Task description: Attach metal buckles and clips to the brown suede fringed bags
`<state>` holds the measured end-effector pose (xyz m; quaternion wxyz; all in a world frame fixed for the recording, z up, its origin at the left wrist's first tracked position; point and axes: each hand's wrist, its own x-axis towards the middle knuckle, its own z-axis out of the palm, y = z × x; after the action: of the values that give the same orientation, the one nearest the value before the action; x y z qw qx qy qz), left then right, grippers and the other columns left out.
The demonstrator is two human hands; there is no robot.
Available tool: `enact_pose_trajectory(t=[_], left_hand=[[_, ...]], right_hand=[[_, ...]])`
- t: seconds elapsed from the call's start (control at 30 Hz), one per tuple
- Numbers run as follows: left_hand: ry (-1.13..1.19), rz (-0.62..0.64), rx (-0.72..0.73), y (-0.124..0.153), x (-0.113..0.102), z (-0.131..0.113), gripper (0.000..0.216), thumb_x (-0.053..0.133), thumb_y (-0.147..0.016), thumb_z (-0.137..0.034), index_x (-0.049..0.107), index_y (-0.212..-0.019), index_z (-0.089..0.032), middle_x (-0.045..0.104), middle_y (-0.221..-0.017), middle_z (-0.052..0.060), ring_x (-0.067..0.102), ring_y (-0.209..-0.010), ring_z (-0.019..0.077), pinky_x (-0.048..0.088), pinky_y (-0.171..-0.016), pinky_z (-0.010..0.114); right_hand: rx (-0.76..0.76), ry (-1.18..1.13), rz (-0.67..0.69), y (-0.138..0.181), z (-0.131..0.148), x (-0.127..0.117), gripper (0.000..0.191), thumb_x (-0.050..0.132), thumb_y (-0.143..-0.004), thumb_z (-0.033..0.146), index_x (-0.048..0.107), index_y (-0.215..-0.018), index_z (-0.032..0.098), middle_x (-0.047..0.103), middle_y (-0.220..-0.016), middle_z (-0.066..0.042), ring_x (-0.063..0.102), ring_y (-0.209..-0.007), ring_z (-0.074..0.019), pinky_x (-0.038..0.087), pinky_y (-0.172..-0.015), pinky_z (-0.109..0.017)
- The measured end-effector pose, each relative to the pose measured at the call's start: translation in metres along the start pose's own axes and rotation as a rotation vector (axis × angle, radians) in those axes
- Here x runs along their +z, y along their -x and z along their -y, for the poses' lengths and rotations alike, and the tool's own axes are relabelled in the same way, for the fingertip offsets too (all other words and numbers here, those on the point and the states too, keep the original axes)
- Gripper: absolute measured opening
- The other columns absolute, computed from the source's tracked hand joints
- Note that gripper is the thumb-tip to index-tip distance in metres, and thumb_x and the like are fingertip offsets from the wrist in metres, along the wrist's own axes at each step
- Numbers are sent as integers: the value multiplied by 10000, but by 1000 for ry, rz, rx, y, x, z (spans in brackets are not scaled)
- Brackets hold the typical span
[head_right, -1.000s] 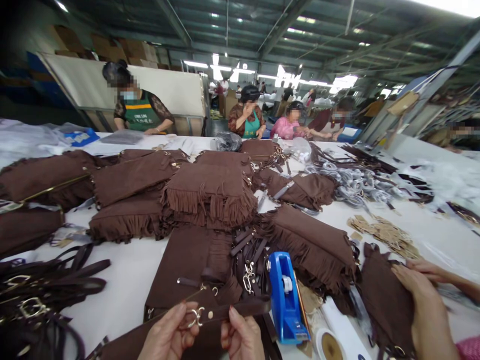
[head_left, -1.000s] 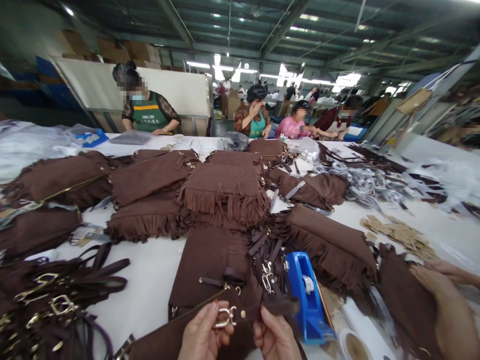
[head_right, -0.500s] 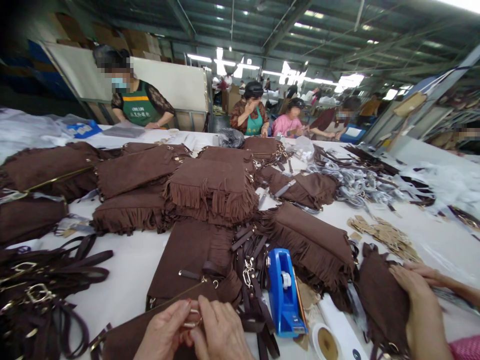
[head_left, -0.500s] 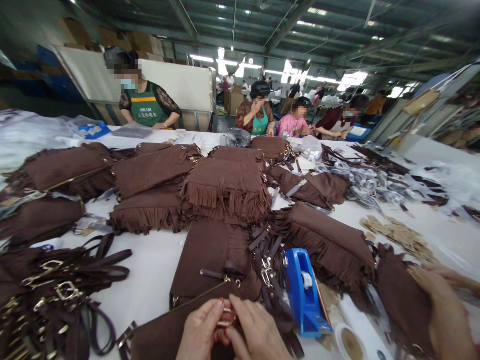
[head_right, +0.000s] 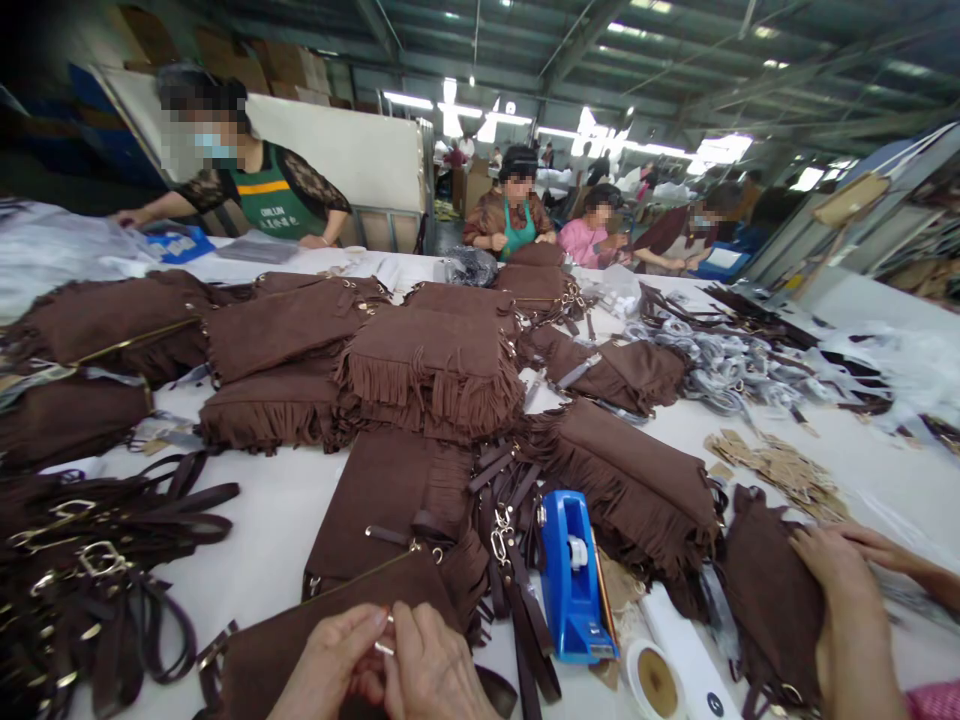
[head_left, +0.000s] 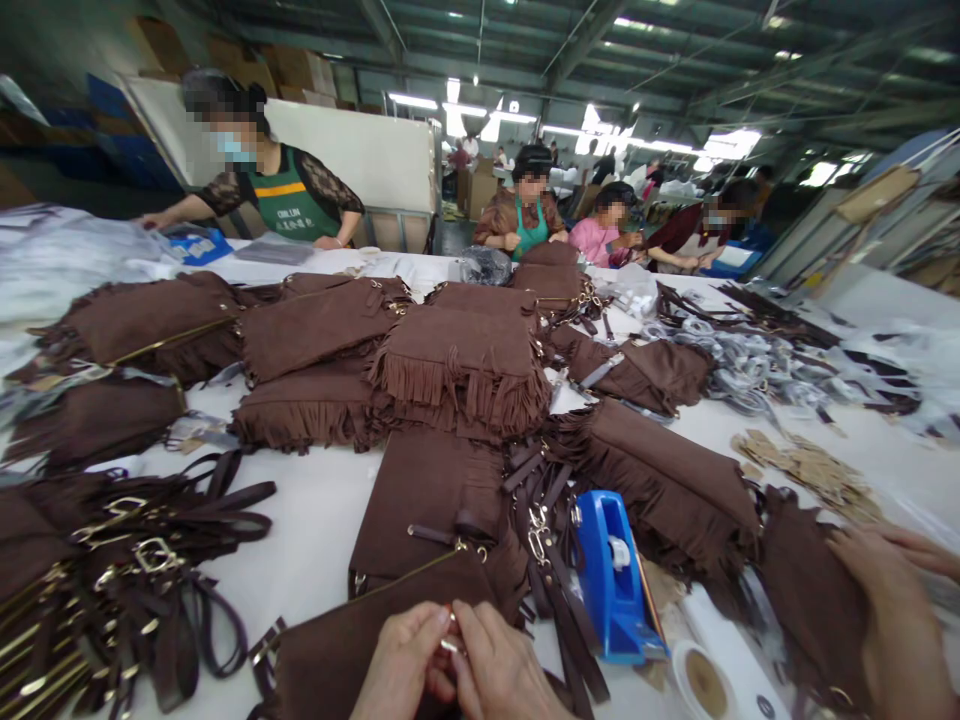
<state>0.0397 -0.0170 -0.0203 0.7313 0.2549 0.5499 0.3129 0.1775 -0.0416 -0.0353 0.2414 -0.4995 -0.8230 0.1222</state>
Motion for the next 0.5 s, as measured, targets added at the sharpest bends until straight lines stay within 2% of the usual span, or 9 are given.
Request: enact_pose_trajectory(t=[0.07, 0.17, 0.3, 0.37, 0.43, 0.5], left_hand=[[-20, -1, -19, -1, 1, 3, 556, 680, -460, -647, 572, -601, -121, 579, -510, 28, 523, -434, 121, 395, -380, 206], [-58, -28, -22, -2, 3, 13, 526, 646, -519, -639, 568, -608, -126, 571, -489, 23, 520, -421, 119, 368, -379, 200], [-257, -48, 29, -5, 6, 31, 502, 558, -600, -652, 518, -553, -154, 533, -442, 10, 489, -385, 130, 339, -375, 224], [-409, -31, 69, -7, 6, 32, 472, 477, -677, -630, 480, -533, -180, 517, -444, 0, 485, -397, 138, 349, -393, 241], [-616, -49, 189, -11, 6, 25, 405, 393, -779, -523, 510, -582, -190, 557, -516, 12, 536, -488, 161, 404, -480, 265], [-881, -138, 425, -18, 6, 12, 300, 367, -828, -368, 601, -780, -186, 642, -738, 57, 599, -727, 203, 449, -681, 313]], right_hand=[[-16, -14, 31, 5, -3, 10, 381, 438, -797, 135, 383, -1173, 154, 596, -805, -46, 607, -678, -174, 487, -537, -234], [7, 11, 35, 14, -6, 24, 364, 435, -749, 110, 397, -1105, 174, 588, -772, -29, 602, -619, -167, 470, -503, -225], [153, 62, -18, 30, -5, 40, 219, 436, -737, 103, 437, -923, 219, 570, -712, -3, 594, -553, -165, 444, -468, -226], [206, 83, -59, 36, -7, 45, 194, 430, -750, 108, 445, -909, 219, 573, -711, -8, 598, -552, -169, 449, -479, -234], [224, 86, -112, 40, -12, 46, 210, 410, -773, 103, 455, -948, 212, 579, -721, -15, 605, -566, -170, 451, -488, -236], [231, 65, -156, 40, -20, 41, 240, 380, -798, 96, 459, -996, 204, 582, -737, -22, 609, -586, -165, 446, -496, -232]])
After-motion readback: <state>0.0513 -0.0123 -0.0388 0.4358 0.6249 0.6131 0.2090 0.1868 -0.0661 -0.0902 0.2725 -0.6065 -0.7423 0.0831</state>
